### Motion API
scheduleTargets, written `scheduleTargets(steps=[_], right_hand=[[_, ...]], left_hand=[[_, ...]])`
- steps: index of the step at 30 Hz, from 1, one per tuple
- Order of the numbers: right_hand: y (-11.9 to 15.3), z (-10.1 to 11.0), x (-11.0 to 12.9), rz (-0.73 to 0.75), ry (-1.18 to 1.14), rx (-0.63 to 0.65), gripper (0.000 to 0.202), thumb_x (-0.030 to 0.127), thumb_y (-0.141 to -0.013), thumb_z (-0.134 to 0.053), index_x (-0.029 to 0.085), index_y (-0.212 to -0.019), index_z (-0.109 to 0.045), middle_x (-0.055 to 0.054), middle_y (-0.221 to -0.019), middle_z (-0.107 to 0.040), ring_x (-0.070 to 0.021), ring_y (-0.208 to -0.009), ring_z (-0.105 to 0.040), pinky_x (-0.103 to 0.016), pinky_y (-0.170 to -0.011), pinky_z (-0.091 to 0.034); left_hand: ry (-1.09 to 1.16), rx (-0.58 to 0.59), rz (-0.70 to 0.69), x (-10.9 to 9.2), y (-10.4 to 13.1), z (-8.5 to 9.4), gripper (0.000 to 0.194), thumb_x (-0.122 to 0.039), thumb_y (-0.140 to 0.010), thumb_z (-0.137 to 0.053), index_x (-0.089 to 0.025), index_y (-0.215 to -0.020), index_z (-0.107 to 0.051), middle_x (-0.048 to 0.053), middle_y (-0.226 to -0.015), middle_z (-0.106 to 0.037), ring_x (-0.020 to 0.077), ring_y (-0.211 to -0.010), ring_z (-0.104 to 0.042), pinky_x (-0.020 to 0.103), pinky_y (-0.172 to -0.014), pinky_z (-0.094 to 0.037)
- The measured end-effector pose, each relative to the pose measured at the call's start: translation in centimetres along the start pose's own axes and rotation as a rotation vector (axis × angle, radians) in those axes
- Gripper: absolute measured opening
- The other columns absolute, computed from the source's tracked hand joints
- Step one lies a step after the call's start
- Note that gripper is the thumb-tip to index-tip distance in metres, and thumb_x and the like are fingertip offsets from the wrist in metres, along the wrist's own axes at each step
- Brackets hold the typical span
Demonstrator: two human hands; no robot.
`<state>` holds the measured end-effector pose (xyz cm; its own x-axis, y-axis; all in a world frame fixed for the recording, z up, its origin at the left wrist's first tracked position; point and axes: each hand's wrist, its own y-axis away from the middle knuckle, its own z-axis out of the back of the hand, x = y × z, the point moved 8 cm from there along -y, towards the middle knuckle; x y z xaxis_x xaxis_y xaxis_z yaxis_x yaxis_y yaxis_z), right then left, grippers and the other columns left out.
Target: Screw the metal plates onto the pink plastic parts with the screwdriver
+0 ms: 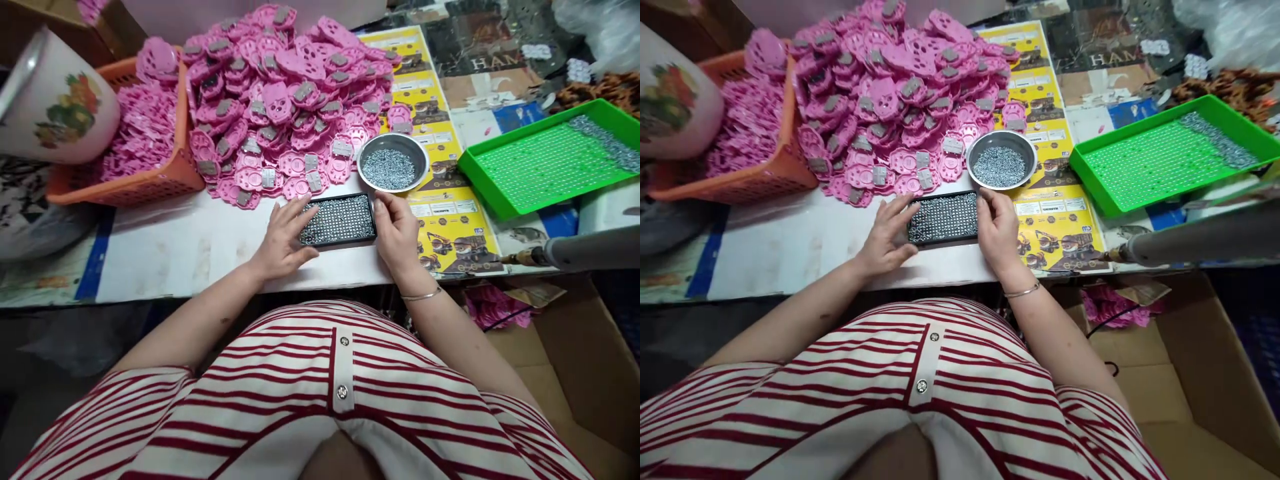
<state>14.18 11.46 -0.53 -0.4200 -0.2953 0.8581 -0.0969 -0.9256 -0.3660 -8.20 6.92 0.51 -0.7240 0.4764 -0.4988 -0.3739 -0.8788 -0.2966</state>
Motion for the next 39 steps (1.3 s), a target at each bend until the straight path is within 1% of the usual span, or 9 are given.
scheduleTargets(steps=[5,8,12,17,21,23,26,32,39], right_hand=[[1.5,-2.1,-0.5,-0.139,-0.090,0.184,0.069,0.064,-0.092,-0.045,0.018,-0.142,-0.049,-0.015,-0.149,-0.050,-0.0249,-0.138,-0.048,-0.051,-0.118,-0.037],[2.6,-1.3,-0.4,-0.196,-0.133,0.230,0.071,0.065,-0.092,-0.044,0.020,-0.147,-0.044,-0.012,-0.155,-0.042,-0.0233,-0.145,-0.040,-0.050,-0.123,-0.031],[3.1,-0.3,-0.9,-0.282,-0.246,0.193,0.070,0.064,-0.093,-0.044,0.019,-0.147,-0.044,-0.010,-0.156,-0.042,-0.0224,-0.146,-0.038,-0.045,-0.123,-0.032],[2.5,-1.1,-1.7,-0.278,-0.330,0.126,0.069,0.063,-0.095,-0.039,0.018,-0.147,-0.044,-0.012,-0.154,-0.045,-0.0226,-0.144,-0.041,-0.048,-0.119,-0.038],[3.2,-0.9,-1.8,-0.234,-0.361,0.102,0.063,0.063,-0.095,-0.038,0.023,-0.143,-0.049,-0.009,-0.151,-0.048,-0.0222,-0.144,-0.041,-0.048,-0.120,-0.038],[3.3,-0.6,-1.8,-0.241,-0.387,0.091,0.065,0.064,-0.094,-0.039,0.021,-0.141,-0.051,-0.010,-0.150,-0.050,-0.0226,-0.143,-0.042,-0.047,-0.119,-0.038],[3.5,0.0,-1.2,-0.301,-0.451,0.075,0.066,0.065,-0.091,-0.046,0.020,-0.139,-0.054,-0.010,-0.148,-0.052,-0.0232,-0.141,-0.045,-0.048,-0.119,-0.038],[4.3,1.1,0.8,-0.374,-0.667,0.008,0.055,0.061,-0.082,-0.063,0.025,-0.124,-0.064,-0.004,-0.143,-0.058,-0.0206,-0.141,-0.045,-0.041,-0.124,-0.031],[3.7,0.5,0.6,-0.344,-0.712,-0.024,0.054,0.060,-0.082,-0.063,0.025,-0.123,-0.063,-0.004,-0.142,-0.058,-0.0204,-0.142,-0.044,-0.042,-0.125,-0.029]], left_hand=[[0.178,-0.141,0.170,0.1,-1.8,-1.7,0.083,-0.075,-0.092,-0.009,-0.025,-0.156,-0.025,0.014,-0.164,-0.025,0.0199,-0.153,-0.020,0.043,-0.122,-0.025],[0.155,-0.180,0.182,-1.3,-2.1,-1.8,0.075,-0.067,-0.094,0.004,-0.031,-0.159,-0.009,0.009,-0.165,-0.023,0.0186,-0.154,-0.017,0.046,-0.121,-0.028],[0.055,-0.167,0.206,-2.5,-3.0,-0.9,0.069,-0.070,-0.093,-0.001,-0.043,-0.156,0.012,-0.001,-0.167,-0.015,0.0223,-0.155,-0.010,0.053,-0.116,-0.034],[0.028,-0.188,0.124,-3.7,-5.1,0.8,0.069,-0.071,-0.088,0.013,-0.041,-0.145,0.036,-0.007,-0.167,-0.010,0.0176,-0.154,-0.015,0.046,-0.117,-0.036],[0.116,-0.192,0.086,-4.9,-4.7,1.0,0.081,-0.061,-0.076,0.038,-0.040,-0.153,0.023,-0.008,-0.168,-0.006,0.0147,-0.154,-0.012,0.043,-0.123,-0.027],[0.209,-0.220,0.088,-5.2,-4.4,1.1,0.087,-0.063,-0.075,0.038,-0.038,-0.156,0.015,-0.004,-0.167,-0.010,0.0155,-0.154,-0.012,0.045,-0.124,-0.024],[0.329,-0.249,0.070,-5.3,-4.3,1.3,0.086,-0.068,-0.082,0.028,-0.038,-0.157,0.001,0.000,-0.166,-0.018,0.0180,-0.154,-0.017,0.047,-0.124,-0.023],[0.709,-0.369,-0.136,-5.7,-4.0,2.4,0.084,-0.084,-0.085,-0.004,-0.041,-0.149,-0.035,-0.005,-0.161,-0.033,0.0249,-0.153,-0.020,0.044,-0.126,-0.018],[0.729,-0.422,-0.131,-5.5,-4.8,3.1,0.085,-0.090,-0.080,-0.011,-0.044,-0.146,-0.039,-0.008,-0.161,-0.031,0.0252,-0.153,-0.019,0.042,-0.125,-0.022]])
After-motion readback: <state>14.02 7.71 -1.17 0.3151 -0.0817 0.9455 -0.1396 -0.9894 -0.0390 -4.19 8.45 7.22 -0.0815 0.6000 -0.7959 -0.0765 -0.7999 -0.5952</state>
